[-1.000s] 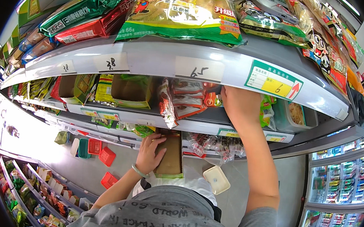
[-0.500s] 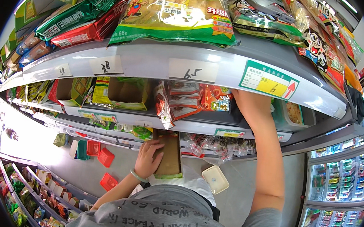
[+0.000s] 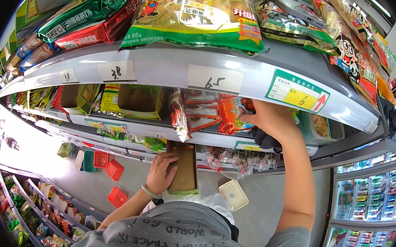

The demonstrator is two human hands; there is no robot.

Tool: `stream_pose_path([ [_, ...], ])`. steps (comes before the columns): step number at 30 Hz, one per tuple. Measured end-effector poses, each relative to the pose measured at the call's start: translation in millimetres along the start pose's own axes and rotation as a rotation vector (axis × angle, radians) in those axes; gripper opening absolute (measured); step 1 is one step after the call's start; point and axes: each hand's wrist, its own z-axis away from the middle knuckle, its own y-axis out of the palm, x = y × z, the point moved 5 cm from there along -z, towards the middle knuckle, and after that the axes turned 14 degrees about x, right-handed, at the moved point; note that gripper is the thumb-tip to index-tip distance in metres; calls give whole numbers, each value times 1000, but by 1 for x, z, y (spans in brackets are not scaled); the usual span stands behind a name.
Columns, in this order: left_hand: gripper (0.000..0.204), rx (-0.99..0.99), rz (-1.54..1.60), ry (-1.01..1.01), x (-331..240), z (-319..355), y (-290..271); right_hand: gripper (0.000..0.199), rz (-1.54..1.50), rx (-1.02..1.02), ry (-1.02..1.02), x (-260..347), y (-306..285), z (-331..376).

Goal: The person restocks snack packages on a supermarket shelf. They open a cardboard box, repeatedly pick up red snack packets, wipe each packet with a black cloth, and place them back on the shelf. The person also briefly handles a green packet and adjusts items on the shelf.

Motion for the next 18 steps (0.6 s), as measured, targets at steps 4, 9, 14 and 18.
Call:
stream_pose_path([
  [4, 31, 3, 4, -8, 3, 1, 1, 69, 72, 37, -19, 5, 0, -4],
  [9, 31, 7, -4, -12, 1, 1, 1, 77, -75, 291, 81, -6, 1, -14],
  [14, 31, 12, 7, -20, 1, 1, 0, 80, -46, 194, 23, 2, -3, -9],
  [18, 31, 15, -5, -15, 1, 1, 2, 82, -109, 247, 60, -4, 0, -14],
])
